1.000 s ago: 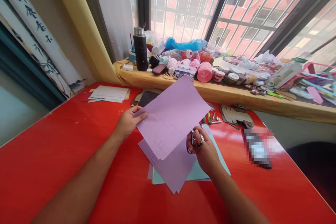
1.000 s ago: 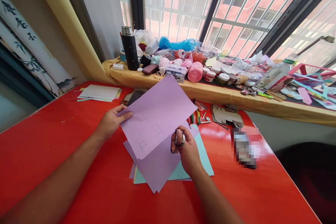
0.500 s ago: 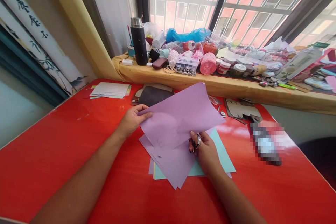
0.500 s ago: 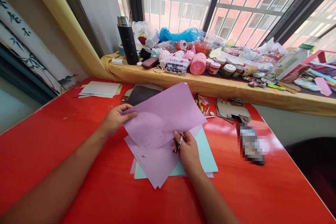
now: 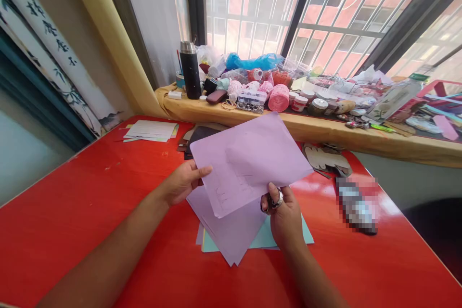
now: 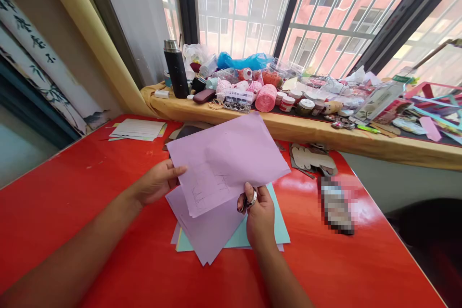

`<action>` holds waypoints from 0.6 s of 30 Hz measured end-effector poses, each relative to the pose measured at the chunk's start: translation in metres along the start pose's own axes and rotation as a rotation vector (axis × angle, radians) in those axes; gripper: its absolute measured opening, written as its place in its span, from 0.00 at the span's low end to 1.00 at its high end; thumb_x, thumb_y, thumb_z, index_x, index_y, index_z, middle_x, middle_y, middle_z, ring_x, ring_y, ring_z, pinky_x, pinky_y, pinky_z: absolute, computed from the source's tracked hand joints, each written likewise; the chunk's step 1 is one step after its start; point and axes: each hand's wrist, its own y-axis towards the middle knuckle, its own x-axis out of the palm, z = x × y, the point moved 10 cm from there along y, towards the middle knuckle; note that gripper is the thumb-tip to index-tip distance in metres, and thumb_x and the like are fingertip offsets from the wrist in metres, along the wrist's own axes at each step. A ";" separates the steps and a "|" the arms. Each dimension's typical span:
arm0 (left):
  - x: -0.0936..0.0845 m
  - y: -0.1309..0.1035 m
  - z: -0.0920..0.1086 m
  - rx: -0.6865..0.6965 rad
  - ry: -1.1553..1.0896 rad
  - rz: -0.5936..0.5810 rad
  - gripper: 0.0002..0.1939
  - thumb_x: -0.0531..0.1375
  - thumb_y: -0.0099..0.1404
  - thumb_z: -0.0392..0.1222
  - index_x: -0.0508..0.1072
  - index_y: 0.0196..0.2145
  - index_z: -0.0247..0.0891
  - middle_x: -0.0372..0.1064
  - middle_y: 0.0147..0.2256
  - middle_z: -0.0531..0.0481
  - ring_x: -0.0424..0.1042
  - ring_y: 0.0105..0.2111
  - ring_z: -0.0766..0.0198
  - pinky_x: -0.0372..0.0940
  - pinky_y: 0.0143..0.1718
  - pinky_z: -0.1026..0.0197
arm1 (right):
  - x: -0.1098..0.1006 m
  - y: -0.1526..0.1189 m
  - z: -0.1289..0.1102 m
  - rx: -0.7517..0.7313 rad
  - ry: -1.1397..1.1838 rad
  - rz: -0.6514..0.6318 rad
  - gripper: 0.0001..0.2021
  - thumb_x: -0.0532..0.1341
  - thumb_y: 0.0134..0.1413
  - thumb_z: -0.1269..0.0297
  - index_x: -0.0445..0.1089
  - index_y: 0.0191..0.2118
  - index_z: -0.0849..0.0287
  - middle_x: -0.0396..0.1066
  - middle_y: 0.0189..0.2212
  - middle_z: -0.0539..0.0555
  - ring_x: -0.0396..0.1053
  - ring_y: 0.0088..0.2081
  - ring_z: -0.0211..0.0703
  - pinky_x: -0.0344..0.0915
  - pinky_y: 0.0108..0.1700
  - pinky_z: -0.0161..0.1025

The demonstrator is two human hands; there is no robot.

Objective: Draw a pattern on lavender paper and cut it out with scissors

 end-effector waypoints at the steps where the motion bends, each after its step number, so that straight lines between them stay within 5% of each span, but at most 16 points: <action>1: 0.007 -0.002 -0.004 -0.024 0.017 -0.022 0.31 0.81 0.54 0.58 0.85 0.48 0.36 0.85 0.49 0.35 0.83 0.52 0.37 0.79 0.52 0.43 | -0.002 0.000 -0.001 -0.008 0.005 0.004 0.25 0.75 0.58 0.38 0.74 0.45 0.53 0.66 0.20 0.42 0.63 0.24 0.40 0.57 0.27 0.37; 6: 0.011 -0.005 -0.019 -0.051 0.063 0.012 0.30 0.80 0.56 0.61 0.86 0.47 0.35 0.86 0.46 0.36 0.84 0.46 0.45 0.78 0.46 0.50 | 0.001 -0.002 0.000 -0.011 -0.009 -0.022 0.24 0.74 0.60 0.38 0.74 0.43 0.54 0.66 0.19 0.42 0.63 0.25 0.40 0.58 0.29 0.37; 11: -0.005 0.000 -0.020 0.011 0.041 0.103 0.34 0.80 0.53 0.65 0.86 0.46 0.36 0.87 0.45 0.37 0.84 0.42 0.47 0.77 0.44 0.51 | 0.009 -0.008 0.008 0.024 -0.086 -0.074 0.26 0.75 0.57 0.35 0.73 0.34 0.55 0.68 0.18 0.46 0.62 0.23 0.41 0.59 0.28 0.38; 18: -0.032 0.000 -0.018 0.081 0.019 0.171 0.35 0.81 0.50 0.65 0.86 0.45 0.37 0.87 0.44 0.39 0.85 0.46 0.44 0.77 0.50 0.48 | 0.012 -0.011 0.011 0.041 -0.192 -0.120 0.27 0.74 0.58 0.33 0.75 0.33 0.55 0.68 0.18 0.47 0.61 0.23 0.41 0.58 0.28 0.38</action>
